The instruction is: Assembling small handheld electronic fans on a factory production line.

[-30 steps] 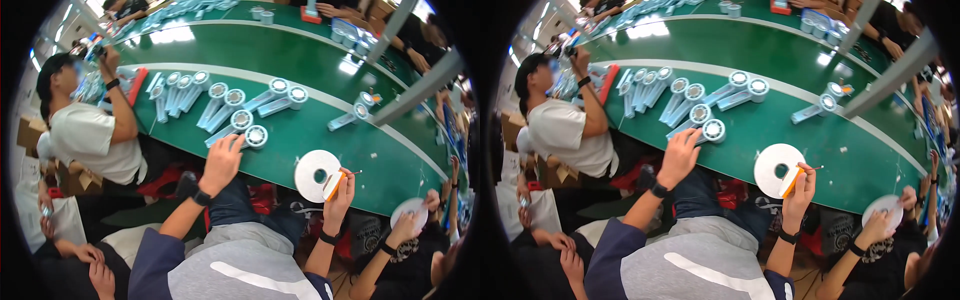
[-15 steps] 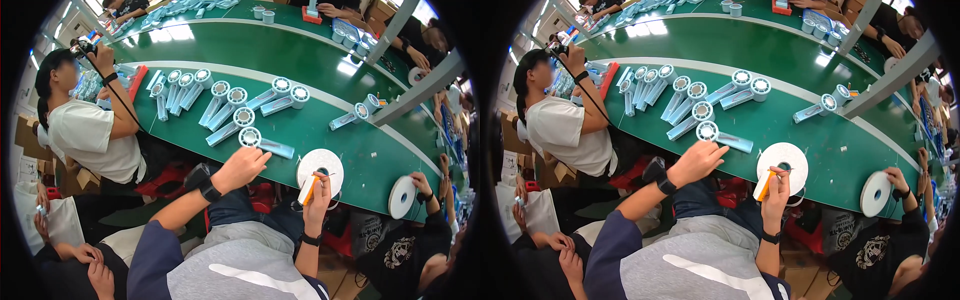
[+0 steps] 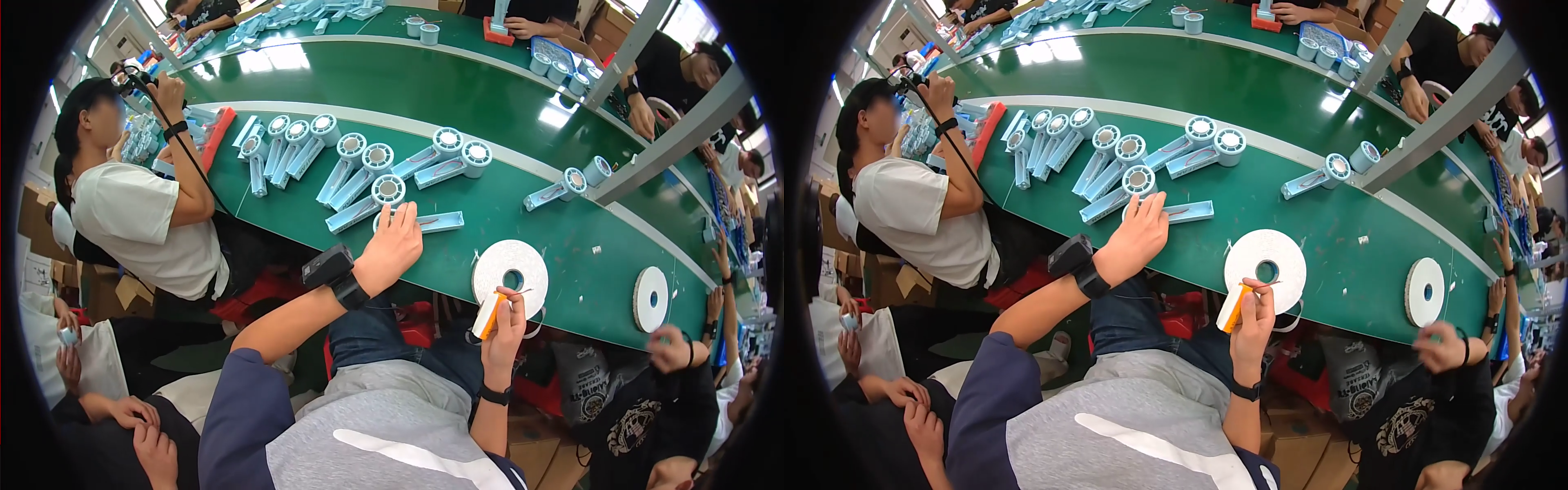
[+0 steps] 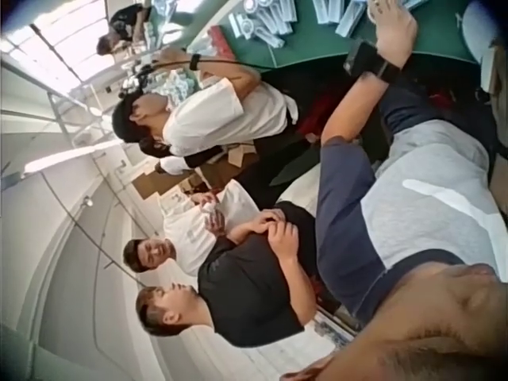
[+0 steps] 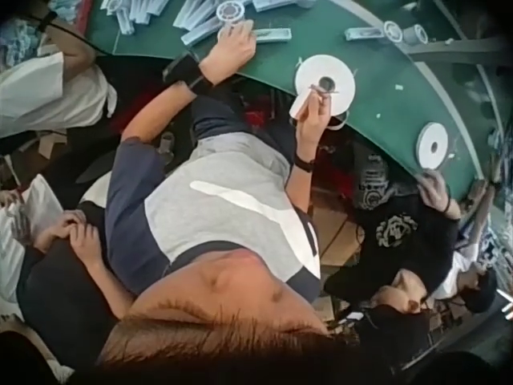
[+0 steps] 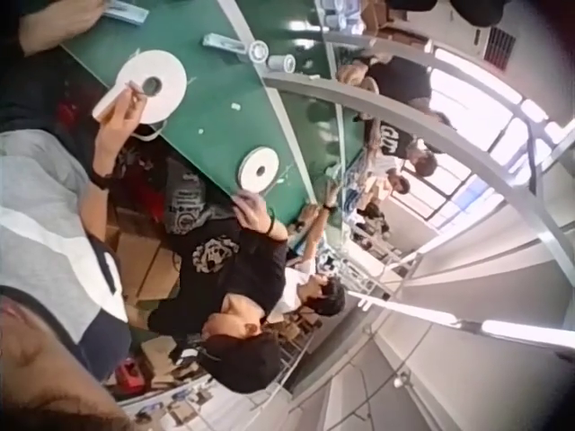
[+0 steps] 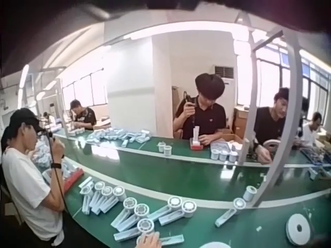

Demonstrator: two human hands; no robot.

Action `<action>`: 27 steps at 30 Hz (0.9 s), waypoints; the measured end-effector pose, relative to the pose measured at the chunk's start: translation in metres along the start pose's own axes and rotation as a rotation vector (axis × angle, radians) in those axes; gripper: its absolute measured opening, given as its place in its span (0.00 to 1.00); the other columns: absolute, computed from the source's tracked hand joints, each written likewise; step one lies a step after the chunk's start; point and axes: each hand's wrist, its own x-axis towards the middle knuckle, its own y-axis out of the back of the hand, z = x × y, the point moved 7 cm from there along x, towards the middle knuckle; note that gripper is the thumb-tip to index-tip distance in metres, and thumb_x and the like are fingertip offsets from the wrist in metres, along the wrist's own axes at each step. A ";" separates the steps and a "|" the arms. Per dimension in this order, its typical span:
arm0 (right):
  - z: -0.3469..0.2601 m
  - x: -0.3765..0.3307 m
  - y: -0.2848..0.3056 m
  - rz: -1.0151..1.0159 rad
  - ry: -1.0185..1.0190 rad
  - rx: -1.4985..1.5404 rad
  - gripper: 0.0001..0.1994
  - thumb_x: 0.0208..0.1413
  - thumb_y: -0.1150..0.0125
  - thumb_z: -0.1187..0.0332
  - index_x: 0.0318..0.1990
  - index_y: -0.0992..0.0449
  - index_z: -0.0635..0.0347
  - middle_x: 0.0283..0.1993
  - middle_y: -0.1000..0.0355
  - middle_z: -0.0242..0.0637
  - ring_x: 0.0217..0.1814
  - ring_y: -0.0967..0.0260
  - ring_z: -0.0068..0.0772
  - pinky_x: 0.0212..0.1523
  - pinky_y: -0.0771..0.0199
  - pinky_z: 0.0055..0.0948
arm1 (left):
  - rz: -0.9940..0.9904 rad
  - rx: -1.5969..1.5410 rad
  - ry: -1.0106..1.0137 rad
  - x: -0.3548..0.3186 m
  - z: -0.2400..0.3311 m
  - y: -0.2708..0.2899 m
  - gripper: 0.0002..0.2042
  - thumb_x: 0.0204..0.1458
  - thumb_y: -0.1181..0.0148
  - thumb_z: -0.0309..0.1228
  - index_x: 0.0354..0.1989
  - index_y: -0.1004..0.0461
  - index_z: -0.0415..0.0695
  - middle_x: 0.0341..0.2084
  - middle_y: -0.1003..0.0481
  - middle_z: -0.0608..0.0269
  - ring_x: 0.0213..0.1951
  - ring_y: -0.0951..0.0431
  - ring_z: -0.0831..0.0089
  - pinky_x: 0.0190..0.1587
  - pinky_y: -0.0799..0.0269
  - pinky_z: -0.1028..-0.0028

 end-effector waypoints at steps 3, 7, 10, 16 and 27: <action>-0.001 0.001 0.000 -0.007 0.021 -0.021 0.12 0.71 0.49 0.66 0.56 0.32 0.61 0.43 0.26 0.33 0.39 0.30 0.16 0.40 0.31 0.18 | -0.101 0.063 0.012 0.000 0.003 -0.011 0.06 0.48 0.42 0.28 0.31 0.21 0.39 0.36 0.30 0.61 0.44 0.29 0.65 0.50 0.35 0.62; -0.004 0.030 -0.012 -0.047 0.105 -0.130 0.13 0.70 0.48 0.68 0.57 0.32 0.60 0.47 0.26 0.35 0.44 0.27 0.20 0.44 0.28 0.20 | -0.205 -0.197 -0.059 -0.003 -0.010 -0.018 0.03 0.47 0.40 0.28 0.25 0.23 0.43 0.33 0.30 0.64 0.43 0.29 0.67 0.53 0.38 0.62; -0.002 0.062 -0.037 -0.136 0.184 -0.300 0.13 0.69 0.47 0.72 0.58 0.33 0.60 0.48 0.27 0.36 0.44 0.28 0.21 0.44 0.29 0.20 | -0.175 -0.298 -0.053 -0.011 -0.015 -0.027 0.03 0.47 0.38 0.30 0.25 0.23 0.45 0.33 0.30 0.64 0.43 0.28 0.67 0.54 0.40 0.63; 0.028 0.087 -0.068 -0.243 0.353 -0.574 0.16 0.66 0.45 0.77 0.60 0.34 0.60 0.48 0.27 0.40 0.46 0.27 0.25 0.48 0.28 0.23 | 0.035 -0.548 0.084 -0.032 -0.034 -0.029 0.05 0.47 0.36 0.32 0.26 0.24 0.46 0.31 0.30 0.65 0.42 0.28 0.68 0.54 0.41 0.64; 0.053 0.087 -0.112 -0.476 0.591 -0.737 0.15 0.61 0.40 0.81 0.55 0.29 0.60 0.48 0.24 0.45 0.49 0.25 0.42 0.50 0.25 0.36 | 0.163 -0.876 0.127 -0.064 -0.059 -0.052 0.07 0.48 0.35 0.35 0.28 0.23 0.46 0.28 0.29 0.66 0.40 0.26 0.69 0.56 0.39 0.64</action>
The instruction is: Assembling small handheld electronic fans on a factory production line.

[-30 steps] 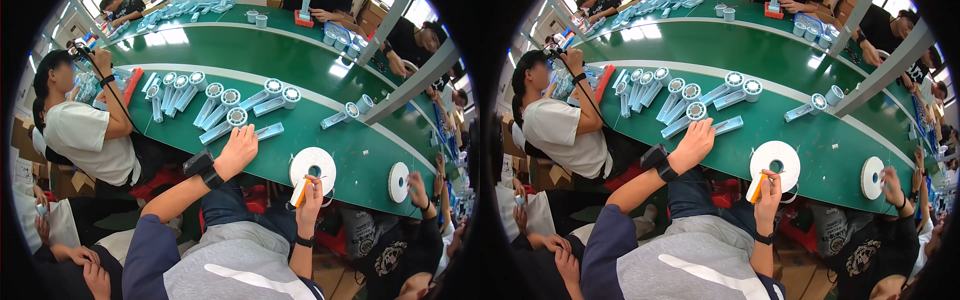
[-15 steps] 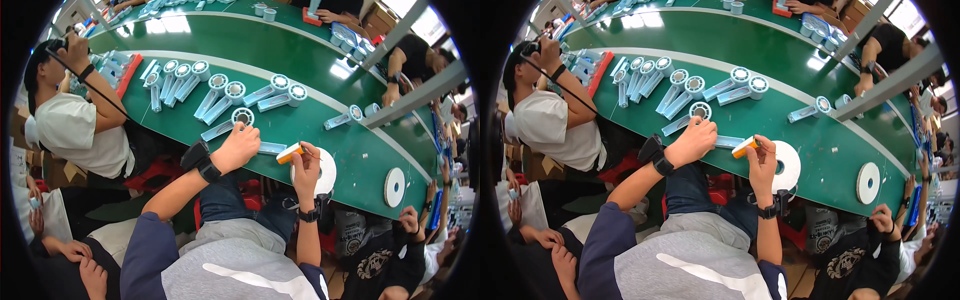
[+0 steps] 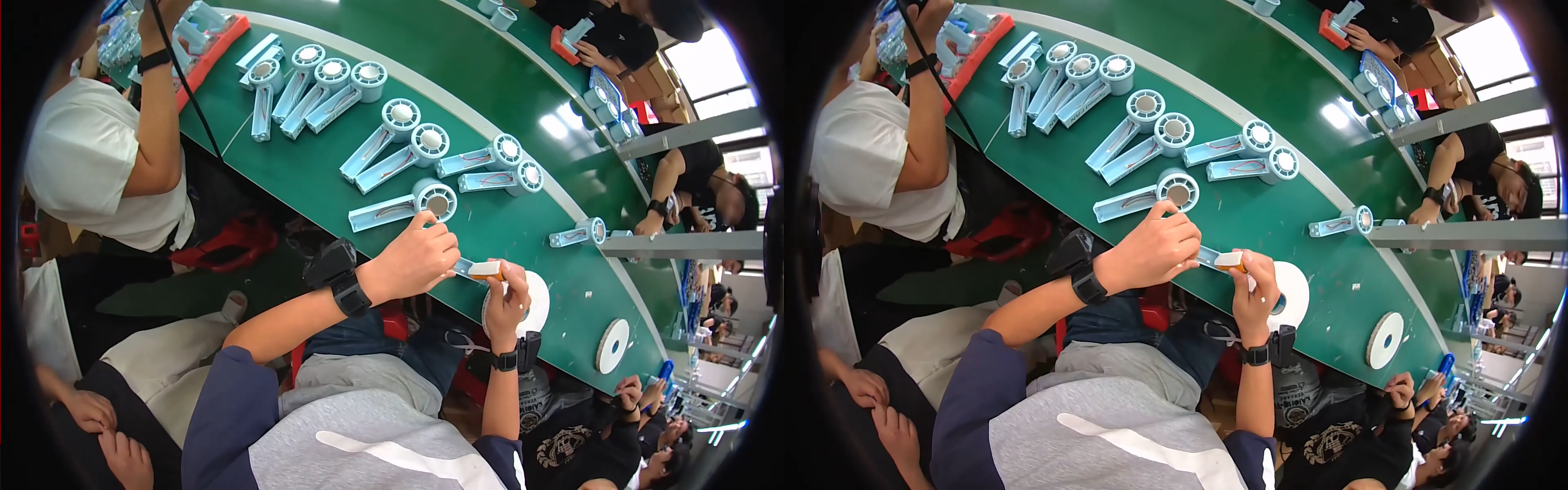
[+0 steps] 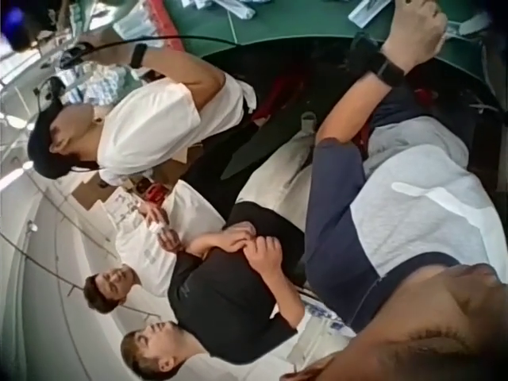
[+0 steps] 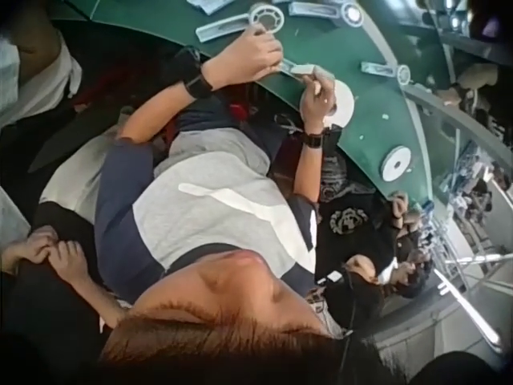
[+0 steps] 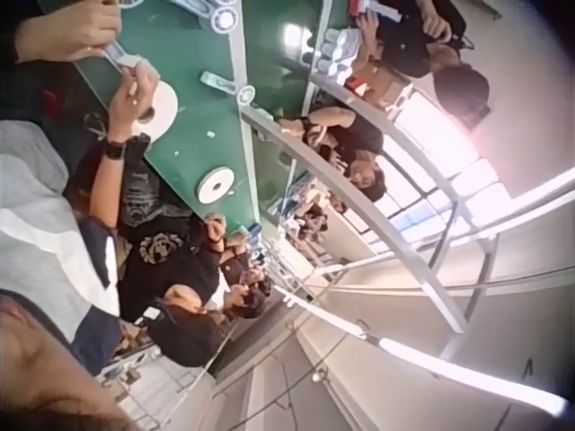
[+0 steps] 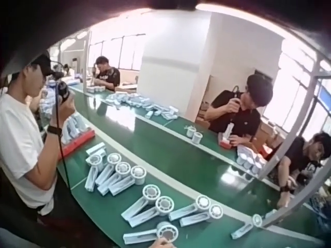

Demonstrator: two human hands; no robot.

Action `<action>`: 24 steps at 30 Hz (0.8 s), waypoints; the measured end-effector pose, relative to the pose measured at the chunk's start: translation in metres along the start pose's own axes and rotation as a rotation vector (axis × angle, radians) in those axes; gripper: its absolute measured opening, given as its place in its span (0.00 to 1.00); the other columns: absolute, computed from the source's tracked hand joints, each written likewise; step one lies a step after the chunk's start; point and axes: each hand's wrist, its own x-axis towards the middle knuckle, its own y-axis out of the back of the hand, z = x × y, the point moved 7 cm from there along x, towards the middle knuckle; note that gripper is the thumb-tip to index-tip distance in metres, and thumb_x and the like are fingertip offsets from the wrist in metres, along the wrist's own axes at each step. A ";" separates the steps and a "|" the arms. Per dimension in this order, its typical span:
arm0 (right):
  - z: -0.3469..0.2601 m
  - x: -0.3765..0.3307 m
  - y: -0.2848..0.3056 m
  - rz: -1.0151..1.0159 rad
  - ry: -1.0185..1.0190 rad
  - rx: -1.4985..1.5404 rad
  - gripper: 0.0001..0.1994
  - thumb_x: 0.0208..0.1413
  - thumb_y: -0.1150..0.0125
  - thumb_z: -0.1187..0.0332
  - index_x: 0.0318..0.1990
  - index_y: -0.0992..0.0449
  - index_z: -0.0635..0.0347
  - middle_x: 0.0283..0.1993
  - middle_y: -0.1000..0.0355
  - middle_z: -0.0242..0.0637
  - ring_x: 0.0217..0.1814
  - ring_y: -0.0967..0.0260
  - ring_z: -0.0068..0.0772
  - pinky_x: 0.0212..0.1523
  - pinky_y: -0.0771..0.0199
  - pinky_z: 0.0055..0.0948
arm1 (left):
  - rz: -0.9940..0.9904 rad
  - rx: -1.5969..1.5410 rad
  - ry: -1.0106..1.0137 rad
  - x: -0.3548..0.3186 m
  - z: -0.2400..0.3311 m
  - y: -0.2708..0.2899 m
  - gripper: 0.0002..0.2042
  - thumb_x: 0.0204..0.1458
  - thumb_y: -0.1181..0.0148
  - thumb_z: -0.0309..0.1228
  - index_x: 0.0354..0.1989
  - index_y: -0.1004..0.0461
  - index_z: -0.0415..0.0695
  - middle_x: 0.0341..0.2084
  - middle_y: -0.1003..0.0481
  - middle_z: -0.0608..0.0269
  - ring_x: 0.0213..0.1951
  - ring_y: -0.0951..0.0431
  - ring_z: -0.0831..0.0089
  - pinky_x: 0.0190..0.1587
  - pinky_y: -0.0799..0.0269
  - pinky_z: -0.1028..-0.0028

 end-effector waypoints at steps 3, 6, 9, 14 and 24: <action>-0.013 0.004 -0.008 -0.105 0.185 -0.275 0.17 0.58 0.38 0.81 0.54 0.29 0.58 0.47 0.23 0.49 0.45 0.24 0.46 0.46 0.24 0.38 | -0.042 0.098 0.029 -0.001 -0.004 -0.007 0.08 0.48 0.32 0.36 0.29 0.23 0.46 0.32 0.28 0.67 0.42 0.27 0.70 0.56 0.40 0.64; -0.007 0.000 -0.006 -0.105 0.175 -0.268 0.17 0.57 0.37 0.81 0.53 0.29 0.59 0.45 0.22 0.49 0.44 0.24 0.49 0.44 0.23 0.37 | -0.132 0.228 0.039 -0.002 -0.001 -0.014 0.09 0.48 0.31 0.37 0.30 0.23 0.46 0.34 0.27 0.68 0.42 0.27 0.71 0.56 0.41 0.64; -0.007 -0.007 -0.009 -0.120 0.155 -0.279 0.18 0.55 0.35 0.81 0.52 0.27 0.59 0.46 0.22 0.47 0.43 0.25 0.48 0.44 0.24 0.38 | -0.275 0.388 0.021 -0.006 0.001 -0.023 0.10 0.48 0.32 0.37 0.31 0.22 0.45 0.35 0.27 0.67 0.42 0.27 0.71 0.56 0.41 0.64; -0.027 0.002 -0.030 -0.422 0.192 -0.570 0.15 0.53 0.33 0.77 0.49 0.23 0.58 0.48 0.22 0.41 0.51 0.25 0.45 0.53 0.28 0.44 | -0.094 0.115 0.030 -0.008 -0.004 -0.009 0.05 0.48 0.35 0.32 0.30 0.22 0.45 0.30 0.27 0.64 0.41 0.25 0.68 0.59 0.39 0.62; -0.035 0.016 -0.066 -0.654 0.300 -0.754 0.14 0.54 0.33 0.72 0.49 0.21 0.55 0.55 0.24 0.34 0.69 0.35 0.44 0.71 0.49 0.54 | 0.296 -0.277 0.090 -0.028 -0.004 0.015 0.10 0.51 0.36 0.26 0.41 0.24 0.42 0.40 0.22 0.61 0.48 0.23 0.64 0.64 0.37 0.57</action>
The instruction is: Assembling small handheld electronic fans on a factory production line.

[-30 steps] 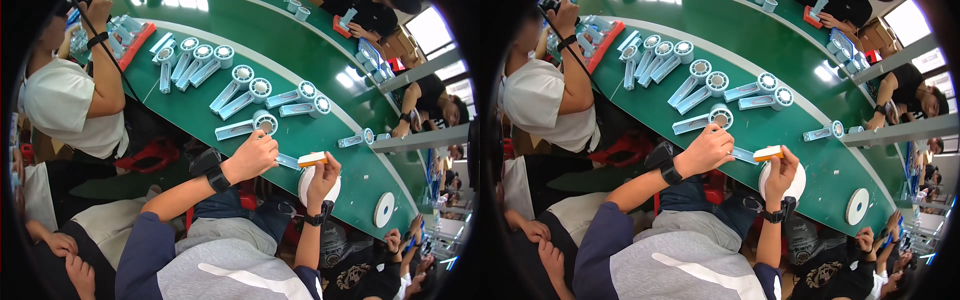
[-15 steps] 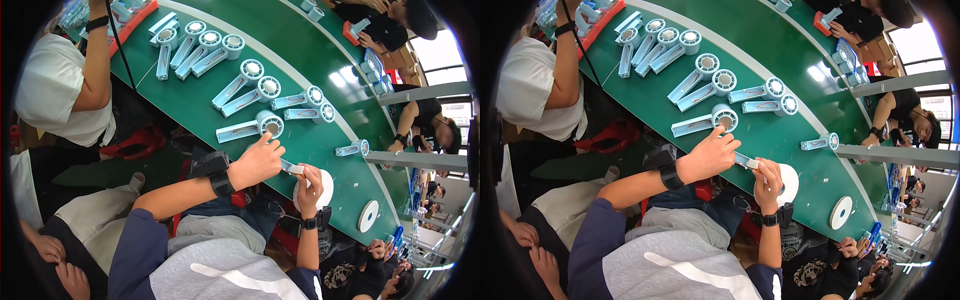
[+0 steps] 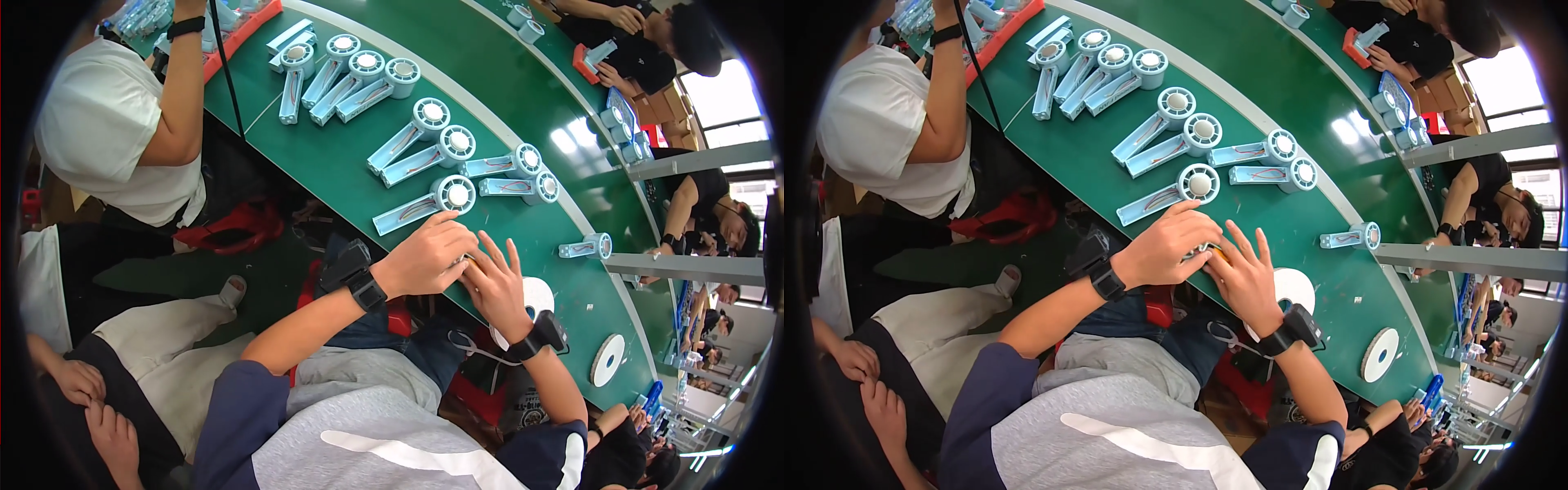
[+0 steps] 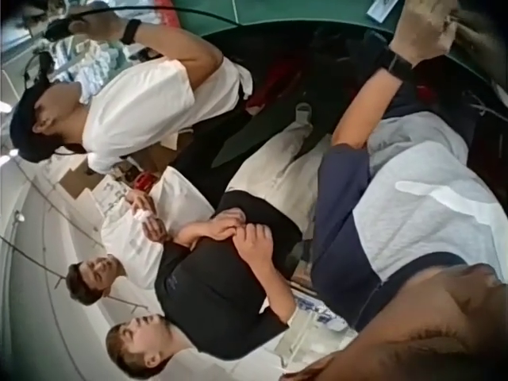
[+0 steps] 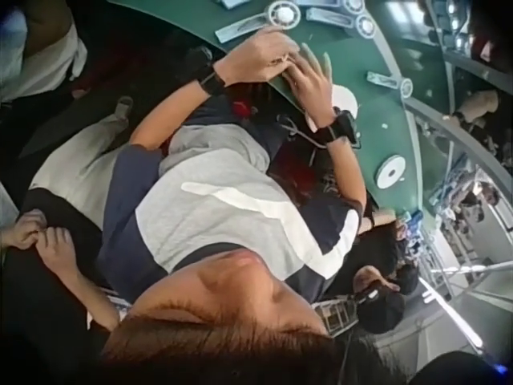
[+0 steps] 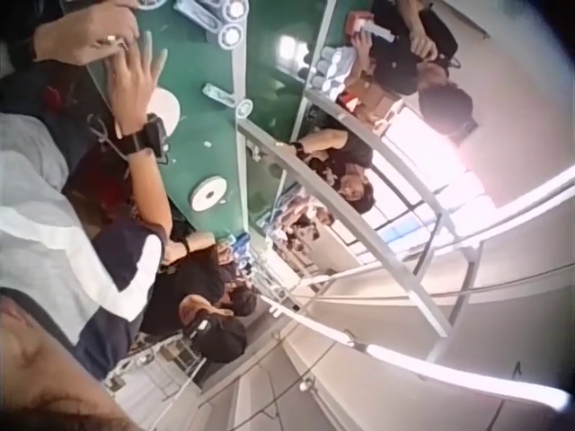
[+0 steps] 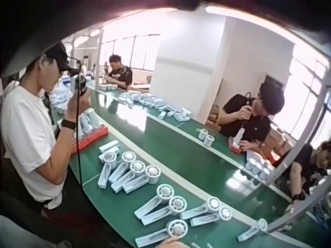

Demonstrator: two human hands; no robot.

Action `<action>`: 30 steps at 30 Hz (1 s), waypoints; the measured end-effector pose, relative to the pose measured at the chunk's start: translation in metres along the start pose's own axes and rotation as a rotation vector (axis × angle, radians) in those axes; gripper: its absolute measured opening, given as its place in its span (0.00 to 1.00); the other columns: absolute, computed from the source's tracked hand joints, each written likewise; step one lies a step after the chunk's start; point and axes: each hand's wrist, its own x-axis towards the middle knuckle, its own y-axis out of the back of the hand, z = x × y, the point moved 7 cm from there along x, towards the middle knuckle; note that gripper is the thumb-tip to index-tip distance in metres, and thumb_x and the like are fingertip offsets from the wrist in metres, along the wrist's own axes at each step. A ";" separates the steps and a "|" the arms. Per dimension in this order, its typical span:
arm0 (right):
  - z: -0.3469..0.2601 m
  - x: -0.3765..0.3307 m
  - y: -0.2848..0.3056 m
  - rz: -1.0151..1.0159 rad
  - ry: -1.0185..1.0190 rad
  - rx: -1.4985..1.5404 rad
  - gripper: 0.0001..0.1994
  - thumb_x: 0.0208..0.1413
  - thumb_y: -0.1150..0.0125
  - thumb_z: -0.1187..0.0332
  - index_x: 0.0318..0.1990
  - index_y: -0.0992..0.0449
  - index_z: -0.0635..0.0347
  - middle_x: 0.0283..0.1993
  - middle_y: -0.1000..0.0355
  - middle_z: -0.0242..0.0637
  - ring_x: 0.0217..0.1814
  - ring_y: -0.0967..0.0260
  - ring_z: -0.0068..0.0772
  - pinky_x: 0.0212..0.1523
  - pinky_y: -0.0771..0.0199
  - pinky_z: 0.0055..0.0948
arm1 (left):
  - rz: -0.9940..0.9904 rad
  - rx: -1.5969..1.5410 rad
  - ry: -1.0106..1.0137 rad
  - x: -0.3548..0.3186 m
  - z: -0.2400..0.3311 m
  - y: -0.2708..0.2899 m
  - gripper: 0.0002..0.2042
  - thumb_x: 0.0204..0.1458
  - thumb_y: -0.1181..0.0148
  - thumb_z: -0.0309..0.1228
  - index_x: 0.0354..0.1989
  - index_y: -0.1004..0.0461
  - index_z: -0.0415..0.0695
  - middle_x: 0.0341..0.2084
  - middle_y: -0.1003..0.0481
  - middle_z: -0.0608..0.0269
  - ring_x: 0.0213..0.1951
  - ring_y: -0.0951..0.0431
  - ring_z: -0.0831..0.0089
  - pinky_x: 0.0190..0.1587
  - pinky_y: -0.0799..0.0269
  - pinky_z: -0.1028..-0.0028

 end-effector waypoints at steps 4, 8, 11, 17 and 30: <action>0.000 0.005 -0.004 -0.052 -0.006 0.033 0.14 0.54 0.33 0.70 0.49 0.20 0.53 0.59 0.26 0.35 0.70 0.36 0.44 0.72 0.49 0.56 | 0.037 -0.167 0.218 -0.017 -0.013 0.007 0.20 0.50 0.34 0.28 0.52 0.27 0.40 0.48 0.24 0.57 0.53 0.25 0.59 0.62 0.34 0.60; 0.007 -0.013 0.002 -0.104 -0.043 0.146 0.15 0.55 0.33 0.67 0.51 0.20 0.51 0.62 0.28 0.34 0.71 0.38 0.44 0.71 0.49 0.58 | -0.141 0.090 0.051 -0.009 0.000 0.002 0.27 0.48 0.32 0.28 0.57 0.32 0.37 0.51 0.28 0.51 0.56 0.28 0.56 0.58 0.32 0.62; 0.021 -0.031 0.008 -0.092 -0.194 0.393 0.17 0.54 0.32 0.65 0.52 0.20 0.50 0.64 0.29 0.33 0.71 0.39 0.46 0.70 0.48 0.59 | -0.260 0.096 0.097 -0.002 -0.002 -0.010 0.29 0.49 0.33 0.29 0.60 0.34 0.37 0.54 0.31 0.49 0.57 0.31 0.53 0.59 0.33 0.61; 0.054 -0.042 0.039 0.012 -0.166 0.132 0.20 0.52 0.32 0.69 0.55 0.21 0.48 0.64 0.29 0.38 0.73 0.43 0.50 0.71 0.47 0.54 | -0.320 0.134 0.144 0.041 0.002 -0.039 0.29 0.49 0.32 0.28 0.61 0.34 0.35 0.52 0.32 0.44 0.56 0.31 0.48 0.59 0.33 0.60; 0.313 -0.225 0.113 0.621 -0.983 0.580 0.13 0.59 0.37 0.71 0.51 0.22 0.62 0.48 0.22 0.43 0.43 0.23 0.37 0.45 0.25 0.30 | 0.166 0.525 0.568 0.331 -0.104 -0.106 0.31 0.44 0.25 0.45 0.50 0.26 0.33 0.50 0.28 0.40 0.48 0.25 0.53 0.53 0.29 0.60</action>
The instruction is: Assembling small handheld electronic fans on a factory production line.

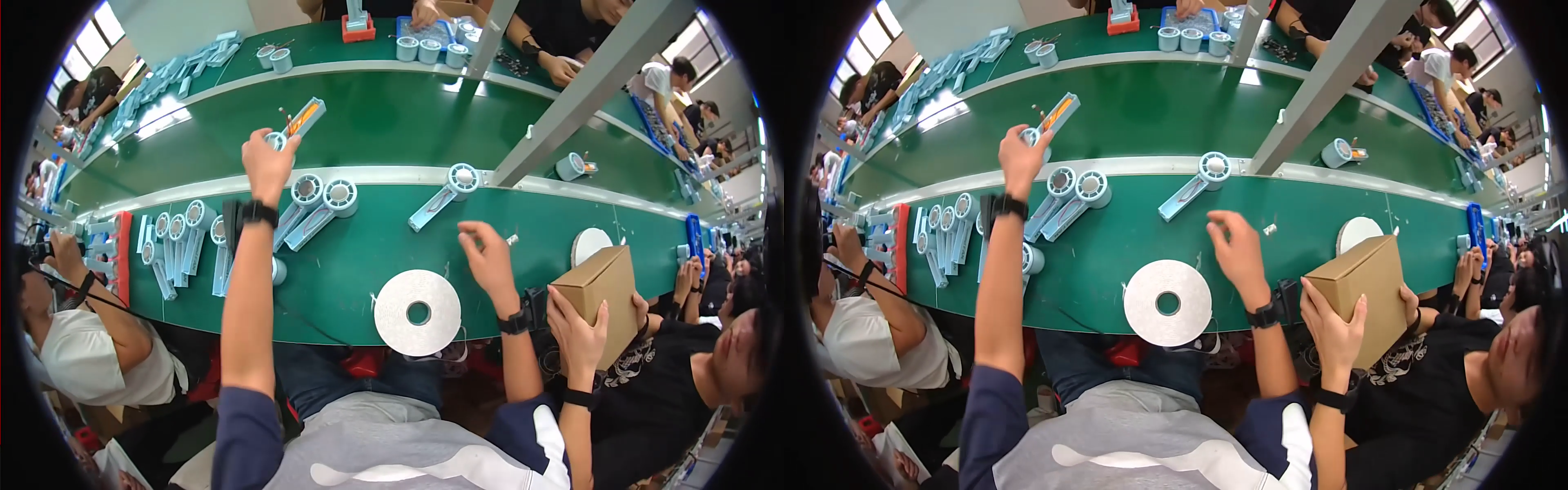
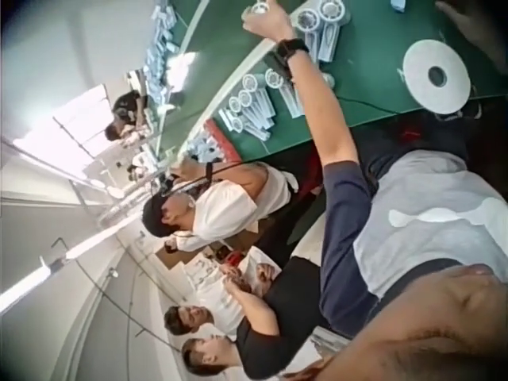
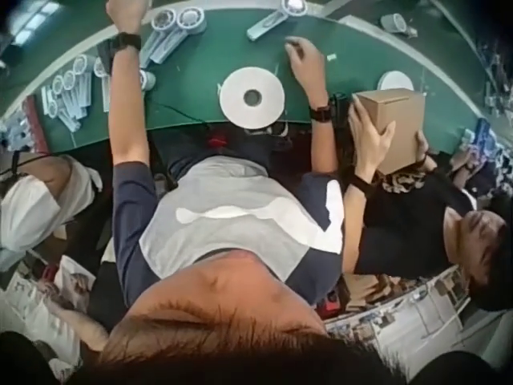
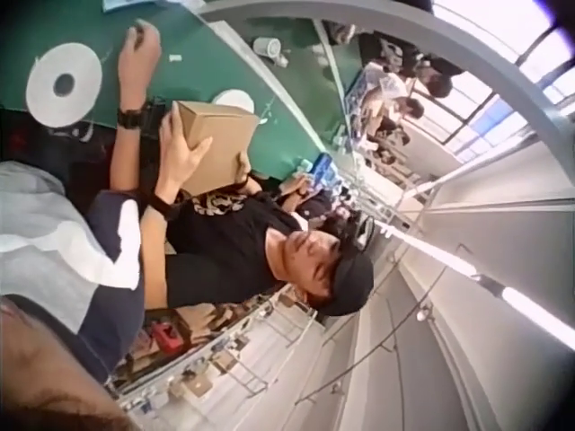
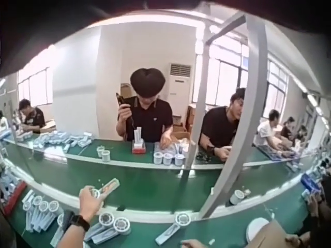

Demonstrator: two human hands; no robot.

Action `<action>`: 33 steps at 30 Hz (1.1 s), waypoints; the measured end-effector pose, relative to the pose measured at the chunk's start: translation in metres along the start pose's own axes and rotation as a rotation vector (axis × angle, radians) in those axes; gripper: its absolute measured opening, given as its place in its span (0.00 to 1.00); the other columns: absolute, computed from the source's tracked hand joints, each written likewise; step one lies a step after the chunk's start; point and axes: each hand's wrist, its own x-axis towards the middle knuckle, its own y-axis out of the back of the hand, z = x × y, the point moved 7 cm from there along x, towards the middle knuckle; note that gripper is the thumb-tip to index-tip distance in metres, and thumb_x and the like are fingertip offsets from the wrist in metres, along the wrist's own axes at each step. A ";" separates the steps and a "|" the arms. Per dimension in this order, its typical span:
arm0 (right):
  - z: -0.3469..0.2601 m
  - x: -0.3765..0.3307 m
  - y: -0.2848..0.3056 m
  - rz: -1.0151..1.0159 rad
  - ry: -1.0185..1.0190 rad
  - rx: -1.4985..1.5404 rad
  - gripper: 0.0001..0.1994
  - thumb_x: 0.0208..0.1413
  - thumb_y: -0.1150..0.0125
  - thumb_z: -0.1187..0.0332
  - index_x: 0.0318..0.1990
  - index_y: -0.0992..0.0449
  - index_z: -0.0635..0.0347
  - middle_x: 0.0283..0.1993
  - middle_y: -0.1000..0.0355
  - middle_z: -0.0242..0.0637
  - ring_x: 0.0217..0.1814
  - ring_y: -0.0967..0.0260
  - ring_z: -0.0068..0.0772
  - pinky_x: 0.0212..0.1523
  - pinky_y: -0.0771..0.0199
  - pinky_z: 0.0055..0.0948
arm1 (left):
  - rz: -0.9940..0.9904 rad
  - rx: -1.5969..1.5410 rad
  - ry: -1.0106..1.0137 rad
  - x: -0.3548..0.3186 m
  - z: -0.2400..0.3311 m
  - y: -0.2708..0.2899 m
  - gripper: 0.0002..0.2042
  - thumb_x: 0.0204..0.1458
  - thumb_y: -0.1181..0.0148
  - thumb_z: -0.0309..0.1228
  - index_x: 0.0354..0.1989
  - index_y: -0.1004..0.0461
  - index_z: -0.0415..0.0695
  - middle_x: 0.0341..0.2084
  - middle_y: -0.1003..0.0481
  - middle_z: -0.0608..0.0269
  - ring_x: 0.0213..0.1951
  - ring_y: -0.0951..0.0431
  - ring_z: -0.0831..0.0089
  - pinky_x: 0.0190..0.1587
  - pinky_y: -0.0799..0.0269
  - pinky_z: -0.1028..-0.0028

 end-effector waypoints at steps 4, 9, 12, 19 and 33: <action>-0.012 -0.025 0.001 -0.124 -0.062 -0.032 0.14 0.57 0.34 0.68 0.48 0.22 0.63 0.38 0.24 0.42 0.32 0.27 0.33 0.34 0.28 0.30 | -0.143 0.151 0.016 0.049 -0.011 -0.066 0.40 0.41 0.26 0.55 0.56 0.28 0.36 0.57 0.29 0.41 0.54 0.25 0.49 0.55 0.29 0.56; 0.002 -0.095 0.036 -0.080 -0.237 -0.254 0.12 0.55 0.32 0.64 0.39 0.23 0.63 0.30 0.26 0.42 0.29 0.28 0.38 0.31 0.29 0.33 | 0.086 0.233 -0.338 0.009 0.052 -0.051 0.40 0.47 0.29 0.53 0.59 0.33 0.32 0.57 0.31 0.40 0.53 0.28 0.44 0.57 0.33 0.54; 0.003 -0.152 0.039 -0.181 -0.386 -0.315 0.10 0.55 0.33 0.65 0.36 0.24 0.62 0.29 0.26 0.43 0.29 0.27 0.42 0.29 0.29 0.36 | -0.533 -0.142 -0.619 -0.148 0.141 -0.021 0.23 0.44 0.26 0.35 0.48 0.26 0.41 0.43 0.24 0.52 0.44 0.25 0.51 0.51 0.30 0.59; -0.019 -0.233 -0.027 -0.386 -0.060 -0.486 0.13 0.59 0.40 0.61 0.29 0.29 0.61 0.26 0.27 0.49 0.29 0.26 0.55 0.29 0.27 0.51 | -0.753 -0.087 -1.240 -0.316 0.089 0.004 0.37 0.36 0.23 0.44 0.57 0.29 0.45 0.51 0.27 0.59 0.58 0.32 0.57 0.64 0.41 0.54; -0.105 -0.155 -0.037 -0.186 0.043 -0.043 0.08 0.62 0.42 0.69 0.43 0.23 0.64 0.32 0.23 0.52 0.31 0.24 0.51 0.34 0.25 0.40 | -0.403 -0.523 -0.320 -0.313 -0.036 0.089 0.37 0.27 0.19 0.32 0.52 0.28 0.40 0.48 0.28 0.58 0.56 0.35 0.52 0.59 0.39 0.58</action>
